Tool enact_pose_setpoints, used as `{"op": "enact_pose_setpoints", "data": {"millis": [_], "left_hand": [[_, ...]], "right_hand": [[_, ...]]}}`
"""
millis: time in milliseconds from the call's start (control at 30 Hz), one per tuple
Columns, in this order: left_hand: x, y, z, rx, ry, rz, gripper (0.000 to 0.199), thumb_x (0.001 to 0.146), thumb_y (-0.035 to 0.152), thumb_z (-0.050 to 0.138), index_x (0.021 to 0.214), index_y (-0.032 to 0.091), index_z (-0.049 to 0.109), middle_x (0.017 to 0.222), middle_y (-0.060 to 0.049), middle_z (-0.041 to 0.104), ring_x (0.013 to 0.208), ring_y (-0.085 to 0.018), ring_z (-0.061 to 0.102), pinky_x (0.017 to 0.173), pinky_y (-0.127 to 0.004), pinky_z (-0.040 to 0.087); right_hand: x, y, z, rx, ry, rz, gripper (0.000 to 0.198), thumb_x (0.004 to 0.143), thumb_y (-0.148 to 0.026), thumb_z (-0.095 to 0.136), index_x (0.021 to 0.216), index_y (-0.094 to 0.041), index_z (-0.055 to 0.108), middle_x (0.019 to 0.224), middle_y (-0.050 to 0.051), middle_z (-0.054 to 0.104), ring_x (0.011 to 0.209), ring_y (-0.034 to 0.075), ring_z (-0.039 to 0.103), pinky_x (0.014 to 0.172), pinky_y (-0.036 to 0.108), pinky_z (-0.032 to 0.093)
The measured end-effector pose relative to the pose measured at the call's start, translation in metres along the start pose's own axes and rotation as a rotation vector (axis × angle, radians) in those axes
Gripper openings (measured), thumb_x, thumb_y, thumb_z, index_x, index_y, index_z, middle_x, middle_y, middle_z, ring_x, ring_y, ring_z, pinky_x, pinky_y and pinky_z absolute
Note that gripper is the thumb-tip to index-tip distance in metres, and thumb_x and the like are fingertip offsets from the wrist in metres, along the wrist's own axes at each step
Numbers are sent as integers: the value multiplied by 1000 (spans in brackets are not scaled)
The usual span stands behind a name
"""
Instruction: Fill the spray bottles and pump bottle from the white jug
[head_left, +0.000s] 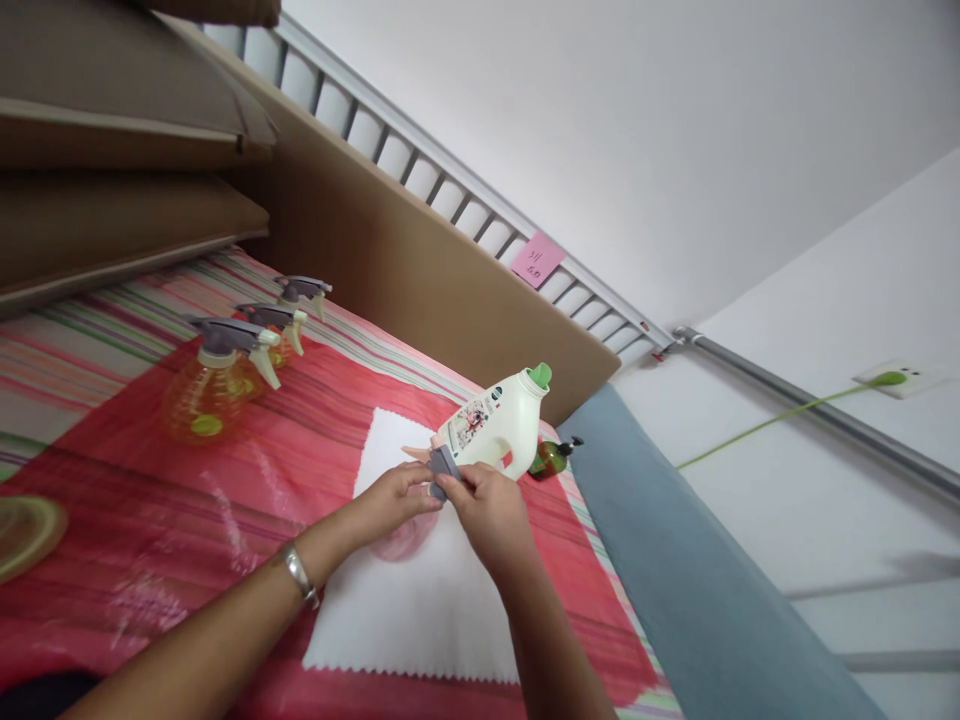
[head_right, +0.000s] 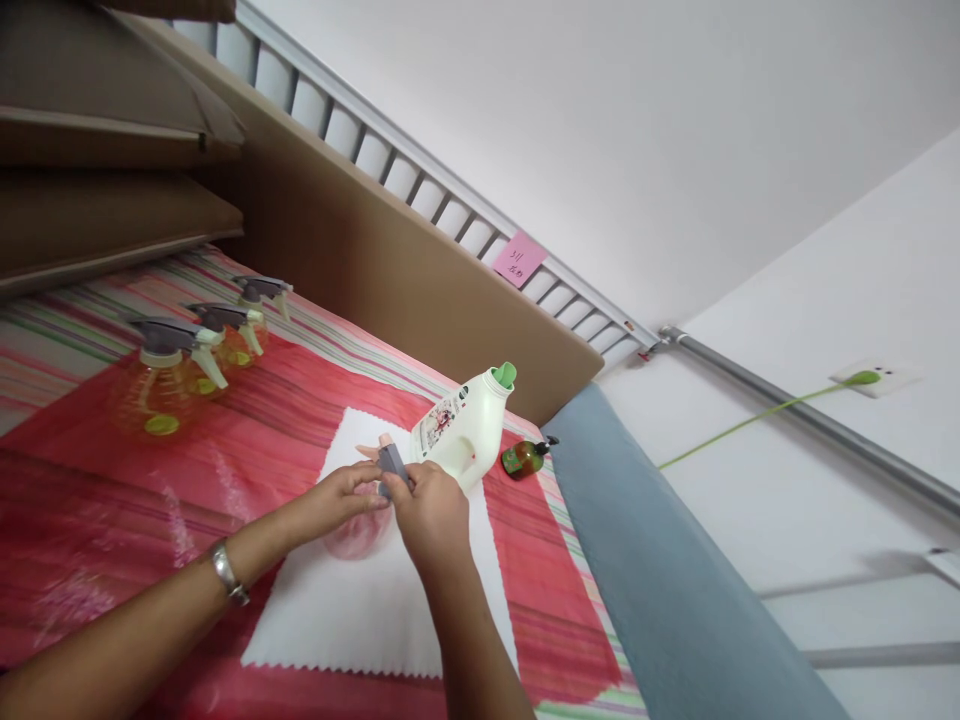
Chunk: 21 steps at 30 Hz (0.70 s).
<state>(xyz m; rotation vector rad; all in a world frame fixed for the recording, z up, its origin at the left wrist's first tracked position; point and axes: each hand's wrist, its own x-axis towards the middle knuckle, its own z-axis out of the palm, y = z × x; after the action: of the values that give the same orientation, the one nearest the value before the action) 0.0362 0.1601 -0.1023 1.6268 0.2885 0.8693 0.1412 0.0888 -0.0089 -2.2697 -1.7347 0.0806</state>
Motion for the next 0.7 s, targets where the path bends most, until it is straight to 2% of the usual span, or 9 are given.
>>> {"op": "enact_pose_setpoints", "data": {"millis": [67,133,200,267,333,400,533,633,700], "left_hand": [[0,-2,1,-4,42,-30,35,69,23,64,104,20,60,107,-3,64,104,-21,54,90,-32,40],[-1,-5,6,25,185,-94,43,61,25,72,101,19,59,107,-4,63,100,-23,55,86,-32,42],[-1,-9,9,44,275,-144,36,59,27,73,91,17,59,102,-5,65,95,-23,57,83,-33,42],[-1,-9,6,51,231,-132,24,63,26,70,84,17,61,97,-4,66,94,-23,57,85,-33,41],[-1,-8,0,32,103,-77,17,69,25,64,85,19,64,98,-4,66,98,-21,56,89,-33,38],[-1,-5,-3,28,19,-37,19,73,26,60,90,20,65,104,-4,65,104,-21,53,92,-32,37],[-1,-3,7,82,137,-116,43,60,27,72,101,21,60,108,-4,63,102,-24,54,88,-34,39],[-2,-5,13,108,232,-157,31,63,30,70,90,18,61,97,-5,64,94,-24,56,84,-34,41],[-1,-5,10,104,179,-112,24,67,30,66,88,18,63,97,-5,64,96,-23,55,87,-34,39]], "right_hand": [[0,0,0,-3,2,1,25,81,-36,49,74,-21,68,72,3,61,67,16,54,56,25,30],[0,-1,0,-16,3,10,27,81,-37,48,70,-20,66,70,3,60,65,15,53,54,24,29],[0,-1,0,-32,3,15,29,81,-38,48,67,-19,64,68,2,58,63,14,52,53,24,28],[0,0,0,-38,-2,16,28,81,-38,47,67,-19,63,67,2,57,64,14,51,53,24,27],[0,1,0,-31,-4,17,28,81,-37,47,68,-19,64,68,2,57,65,14,51,54,24,28],[0,2,0,-15,-8,25,27,82,-38,47,70,-19,64,69,2,58,66,14,52,56,24,28],[0,1,-1,1,-10,49,27,81,-38,47,70,-20,64,70,1,58,66,14,52,55,24,27],[-1,0,0,-9,-1,44,28,81,-38,47,68,-20,63,70,2,58,66,14,51,54,24,27],[-1,0,0,-9,-2,34,28,81,-38,47,69,-19,63,70,2,58,66,14,51,55,24,27]]}}
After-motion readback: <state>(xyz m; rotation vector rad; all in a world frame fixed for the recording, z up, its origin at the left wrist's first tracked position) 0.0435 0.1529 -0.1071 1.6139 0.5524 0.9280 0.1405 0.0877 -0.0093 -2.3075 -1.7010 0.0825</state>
